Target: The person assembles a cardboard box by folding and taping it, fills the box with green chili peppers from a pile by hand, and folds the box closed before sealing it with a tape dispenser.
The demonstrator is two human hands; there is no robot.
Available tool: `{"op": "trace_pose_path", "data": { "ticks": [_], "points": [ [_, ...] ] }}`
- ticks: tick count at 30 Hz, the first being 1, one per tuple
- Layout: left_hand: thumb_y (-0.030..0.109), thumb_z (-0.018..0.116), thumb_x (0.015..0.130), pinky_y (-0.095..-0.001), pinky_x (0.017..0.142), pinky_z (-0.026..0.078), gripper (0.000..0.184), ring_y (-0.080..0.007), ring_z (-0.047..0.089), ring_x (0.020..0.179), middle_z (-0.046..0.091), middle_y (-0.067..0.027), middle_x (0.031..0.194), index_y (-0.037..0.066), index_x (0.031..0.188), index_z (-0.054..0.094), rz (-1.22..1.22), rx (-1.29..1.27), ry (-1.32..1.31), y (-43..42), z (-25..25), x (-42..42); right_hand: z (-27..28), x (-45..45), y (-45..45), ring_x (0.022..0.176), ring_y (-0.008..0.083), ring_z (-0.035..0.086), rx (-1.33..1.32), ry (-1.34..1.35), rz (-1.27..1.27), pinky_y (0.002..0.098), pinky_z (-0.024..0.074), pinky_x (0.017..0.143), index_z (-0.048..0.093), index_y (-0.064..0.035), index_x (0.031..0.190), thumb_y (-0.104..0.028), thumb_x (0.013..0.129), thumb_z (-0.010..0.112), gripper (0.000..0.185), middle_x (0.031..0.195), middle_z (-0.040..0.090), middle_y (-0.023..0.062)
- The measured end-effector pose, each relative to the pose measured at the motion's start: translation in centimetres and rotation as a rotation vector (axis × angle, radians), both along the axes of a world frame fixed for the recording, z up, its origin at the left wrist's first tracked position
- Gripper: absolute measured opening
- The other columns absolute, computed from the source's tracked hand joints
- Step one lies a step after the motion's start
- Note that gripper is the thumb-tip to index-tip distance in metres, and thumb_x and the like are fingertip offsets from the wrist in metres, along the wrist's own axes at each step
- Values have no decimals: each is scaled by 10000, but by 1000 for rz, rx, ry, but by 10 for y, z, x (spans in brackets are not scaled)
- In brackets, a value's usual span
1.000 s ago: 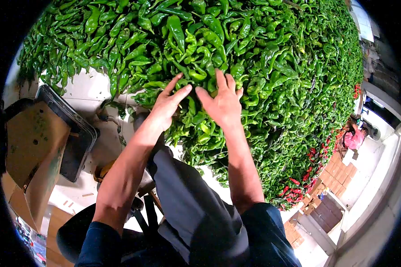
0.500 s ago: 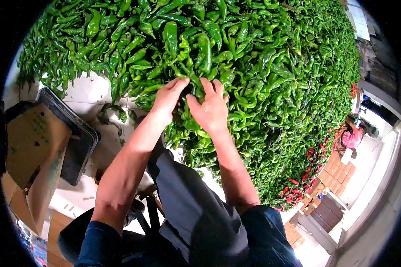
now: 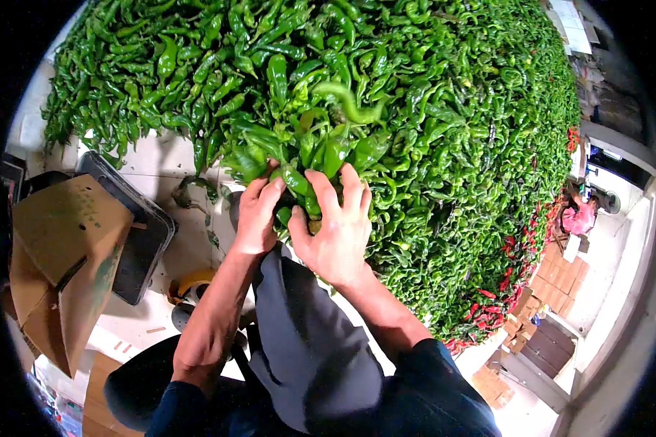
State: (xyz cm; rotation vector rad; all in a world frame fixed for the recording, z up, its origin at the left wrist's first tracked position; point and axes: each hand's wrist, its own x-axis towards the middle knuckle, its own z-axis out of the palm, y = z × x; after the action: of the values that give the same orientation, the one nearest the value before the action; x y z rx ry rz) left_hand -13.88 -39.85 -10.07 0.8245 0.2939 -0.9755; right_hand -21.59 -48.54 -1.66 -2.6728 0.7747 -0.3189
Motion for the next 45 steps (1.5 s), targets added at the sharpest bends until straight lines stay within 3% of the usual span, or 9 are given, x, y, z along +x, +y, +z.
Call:
{"op": "trace_pose_path", "data": {
  "ticks": [4,6,14,20,27,28,32,41,45],
  "points": [
    [132,697,934,-328,1098,402,585,-195,524,1273,498,-141,1462,-46,1447,479,-61,-26,-154,13,44,16,45,5,9,1095,504,489,-35,-152,49,562,471,910,583,-119,1286,-154,738,766,578,1316,425,287],
    [123,724,909,-360,1180,292,598,-244,352,1447,389,-171,1567,-49,1433,493,-4,-107,-243,17,65,23,71,8,15,1102,497,491,-52,-229,62,557,461,931,599,-120,1276,-141,731,769,571,1330,419,298],
    [214,771,871,-373,1212,209,610,-250,351,1451,447,-193,1522,-57,1371,552,213,-146,-665,58,208,73,195,52,43,1185,474,497,-199,-605,309,512,433,1020,608,-41,1252,-89,717,751,556,1329,461,310],
    [138,802,837,-348,1164,301,533,-209,466,1344,559,-147,1416,-22,1307,609,488,-48,-901,170,313,97,262,105,119,1221,430,450,-201,-936,671,495,386,1051,592,2,1242,-52,677,712,580,1251,576,174],
    [162,808,831,-349,1125,357,610,-200,487,1297,538,-124,1414,-37,1357,571,617,538,-1596,351,291,136,203,193,237,1225,393,405,67,-1022,1064,463,369,1035,506,33,1288,-148,715,757,651,1328,435,233],
    [154,807,807,-380,1144,337,634,-242,446,1363,485,-164,1477,-26,1369,573,568,572,-1597,371,283,131,183,203,249,1192,485,482,116,-1009,1107,551,410,1040,566,-59,1292,-203,715,767,628,1372,400,281],
    [164,813,741,-446,1171,299,645,-339,401,1414,427,-208,1519,25,1340,621,336,954,-1540,432,210,123,105,229,274,1189,520,475,101,-775,1347,661,357,1081,490,-144,1399,-159,718,770,736,1423,380,261],
    [167,865,677,-477,1137,344,661,-398,416,1388,423,-245,1468,46,1279,621,261,908,-1645,442,185,139,84,245,285,1213,512,511,159,-692,1303,596,406,1075,546,-177,1387,-171,655,815,780,1448,402,270],
    [161,863,698,-490,1124,365,682,-393,416,1385,389,-229,1491,102,1321,591,261,926,-1632,438,176,144,89,259,287,1255,501,490,141,-630,1324,519,434,1064,447,-75,1446,-147,693,770,823,1433,419,300]
  ]
}}
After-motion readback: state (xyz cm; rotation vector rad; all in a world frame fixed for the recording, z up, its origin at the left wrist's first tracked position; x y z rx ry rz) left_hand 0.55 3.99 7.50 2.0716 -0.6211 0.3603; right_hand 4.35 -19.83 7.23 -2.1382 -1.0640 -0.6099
